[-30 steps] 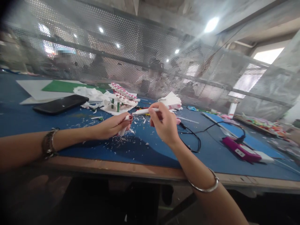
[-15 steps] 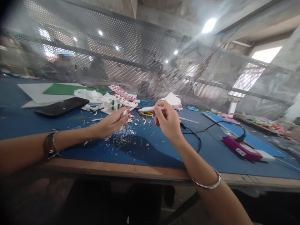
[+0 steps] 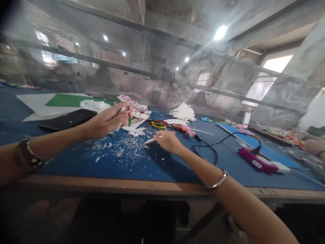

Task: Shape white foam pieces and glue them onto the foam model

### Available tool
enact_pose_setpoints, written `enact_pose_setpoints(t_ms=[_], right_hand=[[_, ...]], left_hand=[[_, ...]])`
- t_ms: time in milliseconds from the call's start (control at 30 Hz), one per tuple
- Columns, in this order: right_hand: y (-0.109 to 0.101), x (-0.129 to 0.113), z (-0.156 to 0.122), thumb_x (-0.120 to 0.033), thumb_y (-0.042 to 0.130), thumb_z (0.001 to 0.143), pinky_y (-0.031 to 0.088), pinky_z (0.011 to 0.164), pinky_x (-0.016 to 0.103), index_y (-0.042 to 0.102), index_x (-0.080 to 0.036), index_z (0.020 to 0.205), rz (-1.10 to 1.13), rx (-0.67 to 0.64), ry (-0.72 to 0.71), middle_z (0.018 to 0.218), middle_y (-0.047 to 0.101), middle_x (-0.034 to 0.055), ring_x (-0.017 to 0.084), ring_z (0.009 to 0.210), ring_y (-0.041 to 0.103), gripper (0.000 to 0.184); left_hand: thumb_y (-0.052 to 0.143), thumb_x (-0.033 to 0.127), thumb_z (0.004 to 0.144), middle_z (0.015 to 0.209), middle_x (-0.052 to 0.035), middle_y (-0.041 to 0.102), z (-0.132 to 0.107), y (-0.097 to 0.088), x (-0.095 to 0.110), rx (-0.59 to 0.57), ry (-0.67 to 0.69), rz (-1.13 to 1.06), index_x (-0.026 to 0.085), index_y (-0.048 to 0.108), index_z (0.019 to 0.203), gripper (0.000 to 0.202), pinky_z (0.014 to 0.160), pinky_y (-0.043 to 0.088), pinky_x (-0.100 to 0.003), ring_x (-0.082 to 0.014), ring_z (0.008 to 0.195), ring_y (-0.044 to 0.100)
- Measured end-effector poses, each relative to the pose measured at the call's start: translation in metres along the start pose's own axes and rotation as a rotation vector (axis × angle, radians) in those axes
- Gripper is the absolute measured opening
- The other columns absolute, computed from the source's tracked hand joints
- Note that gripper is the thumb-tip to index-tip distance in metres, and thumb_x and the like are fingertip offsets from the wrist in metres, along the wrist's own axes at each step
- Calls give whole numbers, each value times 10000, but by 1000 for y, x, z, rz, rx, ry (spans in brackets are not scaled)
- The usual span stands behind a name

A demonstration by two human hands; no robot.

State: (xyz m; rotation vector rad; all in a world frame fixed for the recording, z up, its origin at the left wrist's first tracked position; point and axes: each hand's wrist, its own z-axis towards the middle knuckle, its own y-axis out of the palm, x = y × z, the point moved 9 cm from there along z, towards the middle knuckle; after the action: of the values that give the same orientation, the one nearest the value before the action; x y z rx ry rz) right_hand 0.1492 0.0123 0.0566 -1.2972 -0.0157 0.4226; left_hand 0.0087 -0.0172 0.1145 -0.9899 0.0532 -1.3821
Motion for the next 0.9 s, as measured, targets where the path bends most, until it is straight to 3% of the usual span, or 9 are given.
enact_pose_setpoints(t_ms=[100,200,300,400,533,700,900], right_hand=[[-8,2,17,-291,415,776,341,467,228,580,-157,649,-90,-37,-24,448,527,-1,115,448,495,248],[-24,6,45,-282,470,764,385,589,254,608,-162,738,-189,-32,-63,716,624,52,157,678,562,186],[-30,17,78,-224,479,782,408,716,300,605,-138,845,-294,-58,-40,872,614,88,182,821,556,165],[-19,30,106,-295,460,818,445,763,364,506,-156,1040,-394,-140,31,1059,531,65,160,900,534,266],[10,44,128,-301,458,819,452,760,370,486,-159,1074,-490,-295,117,1086,516,64,170,910,531,293],[38,54,136,-311,471,810,455,751,376,487,-142,1072,-585,-481,197,1071,520,58,185,910,534,313],[48,53,139,-310,468,812,455,753,373,490,-148,1069,-677,-559,200,1075,519,57,182,911,533,305]], left_hand=[[317,262,816,567,28,369,-2,-7,-8,-57,-36,123,181,331,701,141,479,273,-226,-93,485,344],[361,278,792,579,13,386,-2,-3,-13,-168,-50,247,172,360,690,148,509,272,-231,-108,522,371],[337,281,809,597,-4,432,-5,7,-17,-246,-67,260,165,378,710,158,525,284,-231,-118,538,405],[278,279,840,593,-9,453,-10,16,-21,-280,-58,217,162,396,729,200,518,293,-229,-116,517,409],[248,285,854,602,-14,461,-14,25,-28,-328,-40,242,161,402,736,230,530,311,-227,-122,534,435],[231,302,858,621,-23,491,-16,26,-29,-362,-50,321,159,398,750,245,538,313,-229,-125,552,459],[228,322,861,611,-23,496,-17,24,-29,-347,-34,339,166,383,739,250,525,309,-227,-122,537,458]])
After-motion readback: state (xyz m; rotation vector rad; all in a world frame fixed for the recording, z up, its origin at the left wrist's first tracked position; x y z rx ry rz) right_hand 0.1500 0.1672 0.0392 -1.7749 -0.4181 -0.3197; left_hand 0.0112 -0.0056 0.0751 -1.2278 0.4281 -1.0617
